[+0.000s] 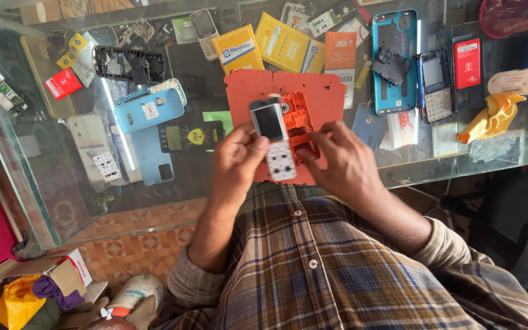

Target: The person pries open the back cover of a smartphone, removes the battery, and uses a screwdriver to unscrew components from the phone body. They set the blue cover aside, work on the exposed internals, and then pick up a small feature phone to continue handling it.

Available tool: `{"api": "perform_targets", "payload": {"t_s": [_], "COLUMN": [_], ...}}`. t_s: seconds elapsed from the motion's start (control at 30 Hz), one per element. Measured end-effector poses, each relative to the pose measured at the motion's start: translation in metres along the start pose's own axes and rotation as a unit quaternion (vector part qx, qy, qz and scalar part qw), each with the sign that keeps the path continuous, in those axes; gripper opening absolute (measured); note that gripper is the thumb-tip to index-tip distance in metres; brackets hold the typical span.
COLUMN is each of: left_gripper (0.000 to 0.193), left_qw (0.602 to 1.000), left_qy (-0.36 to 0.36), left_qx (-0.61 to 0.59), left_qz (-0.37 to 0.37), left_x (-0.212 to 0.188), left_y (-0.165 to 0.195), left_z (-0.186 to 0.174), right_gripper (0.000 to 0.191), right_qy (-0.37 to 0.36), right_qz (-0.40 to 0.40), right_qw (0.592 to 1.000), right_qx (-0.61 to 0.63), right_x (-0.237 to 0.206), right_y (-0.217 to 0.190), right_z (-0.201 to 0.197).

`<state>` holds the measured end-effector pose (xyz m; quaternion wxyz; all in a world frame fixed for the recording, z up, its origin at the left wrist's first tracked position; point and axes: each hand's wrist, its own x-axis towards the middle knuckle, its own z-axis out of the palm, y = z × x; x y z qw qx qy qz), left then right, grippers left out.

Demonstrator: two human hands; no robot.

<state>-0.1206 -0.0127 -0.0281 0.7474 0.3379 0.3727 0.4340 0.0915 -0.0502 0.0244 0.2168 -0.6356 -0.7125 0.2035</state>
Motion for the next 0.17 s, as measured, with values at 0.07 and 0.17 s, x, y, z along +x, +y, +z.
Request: {"api": "perform_targets", "payload": {"t_s": [0.07,0.17], "left_gripper": [0.033,0.034], "left_qw": [1.000,0.986], "left_qy": [-0.023,-0.001], "left_qx": [0.017,0.165], "left_qz": [0.009,-0.003], "left_x": [0.012,0.027], "left_y": [-0.016,-0.035], "left_z": [0.007,0.012], "right_gripper": [0.020,0.014], "right_qy": [0.011,-0.009], "right_qz": [0.044,0.099], "right_qw": [0.998,0.988], "right_qx": [0.051,0.115], "right_x": [0.001,0.002], "right_y": [0.008,0.018], "right_z": [-0.005,-0.010]}}
